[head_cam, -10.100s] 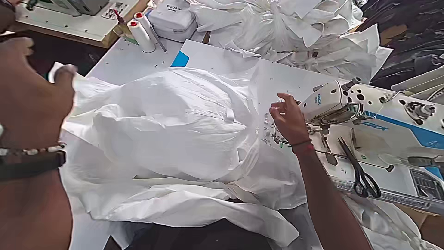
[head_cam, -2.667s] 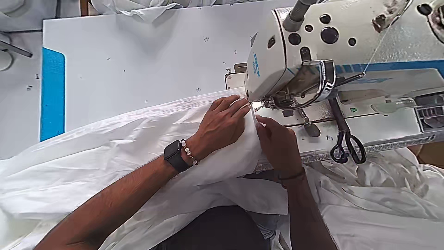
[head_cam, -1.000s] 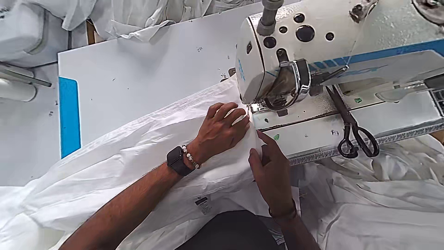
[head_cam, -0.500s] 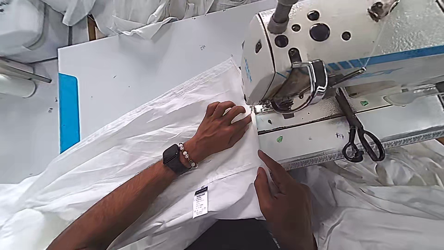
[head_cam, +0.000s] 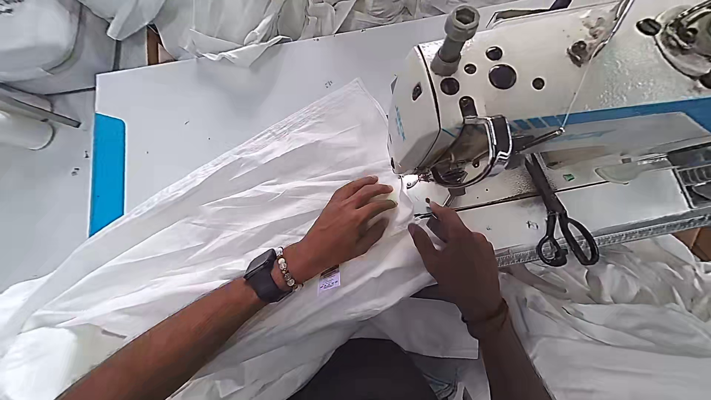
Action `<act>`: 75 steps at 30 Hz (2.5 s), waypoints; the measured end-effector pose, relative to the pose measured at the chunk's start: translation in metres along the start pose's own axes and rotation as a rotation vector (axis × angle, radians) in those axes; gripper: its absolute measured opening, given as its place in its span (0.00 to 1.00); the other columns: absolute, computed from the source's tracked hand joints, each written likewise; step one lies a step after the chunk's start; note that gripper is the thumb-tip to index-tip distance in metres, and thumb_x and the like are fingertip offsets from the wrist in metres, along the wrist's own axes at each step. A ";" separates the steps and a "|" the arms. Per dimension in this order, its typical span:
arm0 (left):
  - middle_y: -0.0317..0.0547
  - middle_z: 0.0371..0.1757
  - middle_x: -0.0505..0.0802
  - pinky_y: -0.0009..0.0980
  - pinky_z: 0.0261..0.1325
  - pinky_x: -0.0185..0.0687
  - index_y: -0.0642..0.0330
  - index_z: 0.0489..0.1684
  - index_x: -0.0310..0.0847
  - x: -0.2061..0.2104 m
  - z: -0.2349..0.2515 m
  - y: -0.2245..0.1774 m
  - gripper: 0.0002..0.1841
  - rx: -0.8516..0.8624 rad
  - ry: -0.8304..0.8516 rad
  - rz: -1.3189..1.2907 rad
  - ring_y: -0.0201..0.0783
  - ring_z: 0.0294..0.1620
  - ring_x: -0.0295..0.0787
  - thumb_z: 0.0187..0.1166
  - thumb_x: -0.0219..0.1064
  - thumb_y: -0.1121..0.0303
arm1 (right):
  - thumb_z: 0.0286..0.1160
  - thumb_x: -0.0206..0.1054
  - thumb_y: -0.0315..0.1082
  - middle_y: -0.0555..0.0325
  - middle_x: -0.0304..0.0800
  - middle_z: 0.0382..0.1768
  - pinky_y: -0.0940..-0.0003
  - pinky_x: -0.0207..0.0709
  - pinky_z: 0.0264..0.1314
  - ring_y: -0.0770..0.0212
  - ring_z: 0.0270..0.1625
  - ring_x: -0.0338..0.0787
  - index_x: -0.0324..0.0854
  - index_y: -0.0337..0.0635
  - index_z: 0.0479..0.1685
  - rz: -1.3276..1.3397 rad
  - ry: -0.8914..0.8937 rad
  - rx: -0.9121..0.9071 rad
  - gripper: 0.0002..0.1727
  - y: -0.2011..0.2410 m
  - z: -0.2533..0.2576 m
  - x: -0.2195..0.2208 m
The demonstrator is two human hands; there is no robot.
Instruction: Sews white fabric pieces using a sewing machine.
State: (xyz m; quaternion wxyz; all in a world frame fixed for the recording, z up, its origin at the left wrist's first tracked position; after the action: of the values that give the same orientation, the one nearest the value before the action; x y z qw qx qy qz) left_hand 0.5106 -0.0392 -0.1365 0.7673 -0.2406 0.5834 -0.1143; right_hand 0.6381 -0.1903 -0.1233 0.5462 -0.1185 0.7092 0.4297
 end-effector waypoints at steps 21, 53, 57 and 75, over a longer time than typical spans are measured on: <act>0.43 0.72 0.89 0.57 0.88 0.61 0.44 0.57 0.93 0.010 -0.010 -0.027 0.15 0.162 -0.110 0.188 0.54 0.84 0.74 0.86 0.59 0.60 | 0.80 0.69 0.49 0.67 0.92 0.31 0.61 0.83 0.33 0.66 0.30 0.88 0.92 0.52 0.49 0.086 -0.152 0.047 0.14 0.017 0.006 0.018; 0.33 0.80 0.84 0.56 0.89 0.57 0.37 0.69 0.88 0.014 -0.008 -0.025 0.20 0.169 -0.026 0.189 0.50 0.88 0.67 0.86 0.56 0.59 | 0.65 0.66 0.40 0.61 0.87 0.22 0.56 0.75 0.16 0.59 0.20 0.86 0.92 0.50 0.32 -0.207 0.084 -0.045 0.09 -0.026 -0.097 -0.015; 0.34 0.81 0.83 0.56 0.89 0.56 0.36 0.71 0.87 0.015 -0.011 -0.025 0.20 0.176 -0.021 0.182 0.52 0.88 0.66 0.86 0.55 0.59 | 0.82 0.62 0.48 0.65 0.87 0.30 0.63 0.77 0.34 0.63 0.33 0.85 0.95 0.54 0.44 -0.026 -0.120 -0.069 0.16 -0.002 -0.055 -0.019; 0.33 0.79 0.85 0.52 0.86 0.58 0.34 0.69 0.89 0.012 -0.008 -0.026 0.20 0.192 -0.013 0.183 0.49 0.85 0.69 0.86 0.55 0.58 | 0.78 0.68 0.45 0.63 0.92 0.25 0.68 0.75 0.19 0.68 0.20 0.85 0.95 0.50 0.51 -0.001 -0.259 -0.127 0.15 0.007 -0.043 0.014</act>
State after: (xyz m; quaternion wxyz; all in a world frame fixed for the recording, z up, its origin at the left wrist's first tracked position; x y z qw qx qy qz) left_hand 0.5088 -0.0688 -0.1349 0.7978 -0.1128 0.5841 -0.0976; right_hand 0.5989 -0.2138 -0.1308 0.6247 -0.0966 0.6042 0.4851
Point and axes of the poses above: each hand's wrist, its own z-axis towards the middle knuckle, its own x-axis out of the palm, y = z × x, the point moved 7 cm from there along z, towards the middle knuckle
